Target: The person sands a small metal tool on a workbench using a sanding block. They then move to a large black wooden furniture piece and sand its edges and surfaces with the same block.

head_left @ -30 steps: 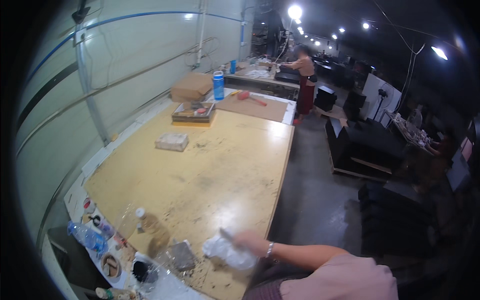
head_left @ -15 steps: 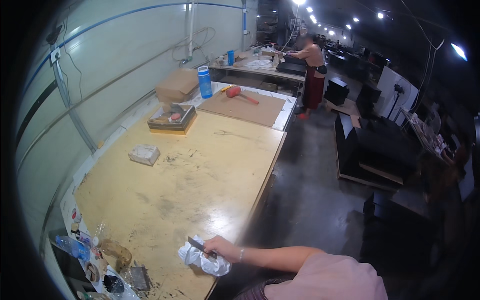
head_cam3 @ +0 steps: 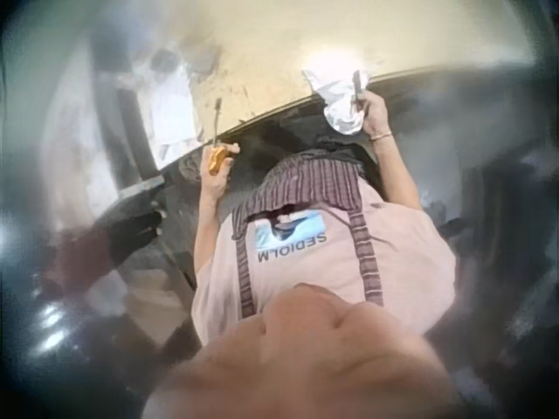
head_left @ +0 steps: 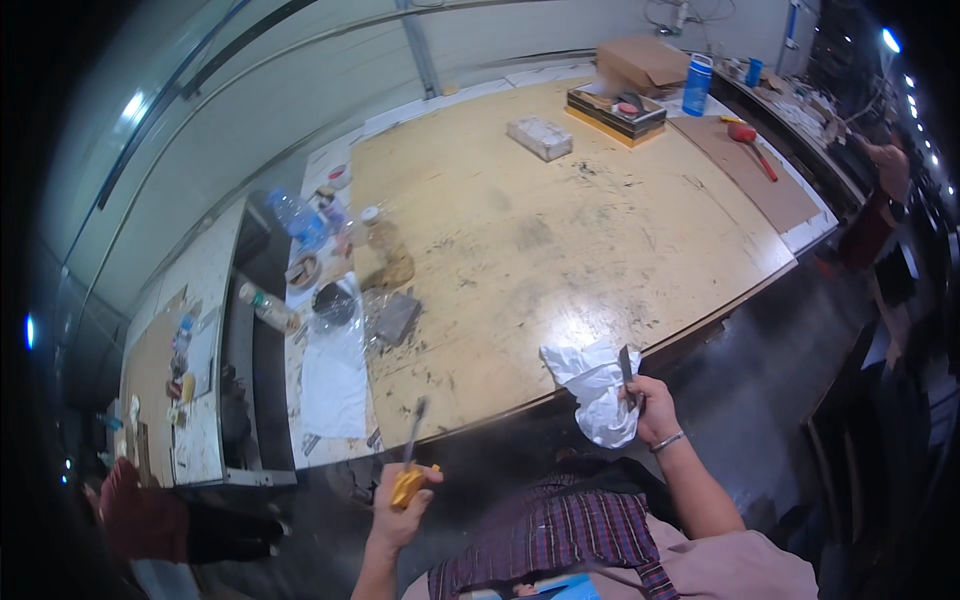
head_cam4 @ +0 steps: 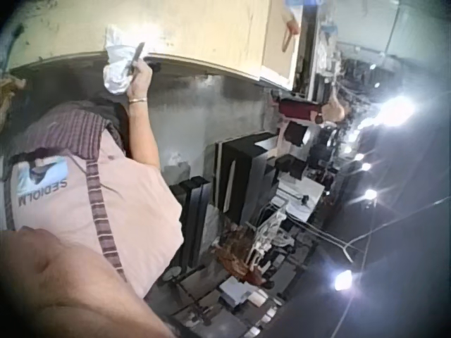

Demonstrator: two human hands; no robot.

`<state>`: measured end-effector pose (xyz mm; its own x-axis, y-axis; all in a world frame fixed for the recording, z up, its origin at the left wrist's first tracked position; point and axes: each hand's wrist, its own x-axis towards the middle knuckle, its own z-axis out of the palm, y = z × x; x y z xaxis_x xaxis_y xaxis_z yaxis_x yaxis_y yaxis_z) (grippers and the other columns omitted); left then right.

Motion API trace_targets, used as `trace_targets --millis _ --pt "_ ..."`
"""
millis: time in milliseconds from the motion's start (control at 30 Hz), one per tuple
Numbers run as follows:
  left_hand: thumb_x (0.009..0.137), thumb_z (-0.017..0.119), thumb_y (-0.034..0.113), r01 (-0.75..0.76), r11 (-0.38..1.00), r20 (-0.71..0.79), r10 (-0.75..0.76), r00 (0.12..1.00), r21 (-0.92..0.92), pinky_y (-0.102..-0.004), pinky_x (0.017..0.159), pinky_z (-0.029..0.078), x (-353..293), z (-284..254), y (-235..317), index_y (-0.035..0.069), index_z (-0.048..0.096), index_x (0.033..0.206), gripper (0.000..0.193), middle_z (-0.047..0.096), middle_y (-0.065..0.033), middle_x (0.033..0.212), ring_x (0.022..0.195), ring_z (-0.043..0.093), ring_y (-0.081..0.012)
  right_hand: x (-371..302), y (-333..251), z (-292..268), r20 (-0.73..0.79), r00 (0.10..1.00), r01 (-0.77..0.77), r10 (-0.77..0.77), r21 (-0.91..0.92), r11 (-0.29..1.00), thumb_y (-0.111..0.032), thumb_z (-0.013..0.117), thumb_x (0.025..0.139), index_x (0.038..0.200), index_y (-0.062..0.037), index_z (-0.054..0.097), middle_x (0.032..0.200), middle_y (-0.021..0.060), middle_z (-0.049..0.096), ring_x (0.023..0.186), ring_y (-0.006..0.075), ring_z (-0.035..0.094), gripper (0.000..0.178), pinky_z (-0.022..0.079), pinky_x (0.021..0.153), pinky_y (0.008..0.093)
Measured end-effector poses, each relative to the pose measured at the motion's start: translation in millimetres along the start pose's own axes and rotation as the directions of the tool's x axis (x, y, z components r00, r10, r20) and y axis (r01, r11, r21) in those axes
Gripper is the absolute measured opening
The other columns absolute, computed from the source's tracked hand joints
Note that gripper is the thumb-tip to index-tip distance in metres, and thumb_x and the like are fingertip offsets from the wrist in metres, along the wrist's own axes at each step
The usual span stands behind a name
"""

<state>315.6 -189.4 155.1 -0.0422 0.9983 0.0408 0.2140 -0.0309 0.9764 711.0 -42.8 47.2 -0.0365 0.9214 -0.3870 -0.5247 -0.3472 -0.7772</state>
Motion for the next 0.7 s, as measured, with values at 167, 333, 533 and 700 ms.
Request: trace_targets --millis 167,333,533,700 --pt "0.094 0.069 0.019 0.309 0.766 -0.066 -0.331 0.941 0.563 -0.0445 0.076 0.053 -50 -15 -50 0.001 0.053 0.109 0.028 0.069 -0.0219 0.090 0.084 0.069 -0.0381 -25 3 -7 -0.018 0.998 0.056 -0.057 -0.064 0.996 -0.014 0.060 0.083 0.074 -0.0002 0.067 0.075 0.0066 0.067 0.070 0.0154 0.059 0.018 0.046 0.071 0.0272" --pt "0.094 0.068 0.029 0.313 0.608 -0.079 -0.378 0.922 0.730 -0.0536 0.076 0.051 -60 -13 -79 0.002 0.051 0.107 0.034 0.068 -0.0281 0.090 0.088 0.066 -0.0476 -42 15 -20 -0.080 0.996 0.044 -0.048 -0.052 0.998 -0.012 0.059 0.083 0.075 0.0011 0.068 0.074 0.0073 0.067 0.069 0.0157 0.059 0.017 0.046 0.070 0.0278" --pt "0.093 0.069 0.035 0.257 0.528 -0.071 -0.347 0.935 0.810 -0.0555 0.075 0.052 -30 3 -87 0.003 0.049 0.105 0.040 0.068 -0.0272 0.085 0.085 0.067 -0.0481 -63 14 -19 -0.114 0.990 0.084 -0.086 -0.022 0.996 -0.010 0.058 0.082 0.072 0.0030 0.068 0.072 0.0080 0.066 0.067 0.0155 0.059 0.019 0.046 0.068 0.0281" --pt "0.093 0.067 0.042 0.084 0.445 0.043 -0.268 0.963 0.892 -0.0544 0.070 0.054 -12 19 -76 0.002 0.050 0.101 0.044 0.069 -0.0242 0.081 0.077 0.069 -0.0449 -78 19 -32 -0.155 0.984 0.086 -0.085 -0.001 0.996 -0.010 0.058 0.081 0.072 0.0034 0.068 0.072 0.0088 0.066 0.067 0.0160 0.059 0.019 0.046 0.067 0.0281"
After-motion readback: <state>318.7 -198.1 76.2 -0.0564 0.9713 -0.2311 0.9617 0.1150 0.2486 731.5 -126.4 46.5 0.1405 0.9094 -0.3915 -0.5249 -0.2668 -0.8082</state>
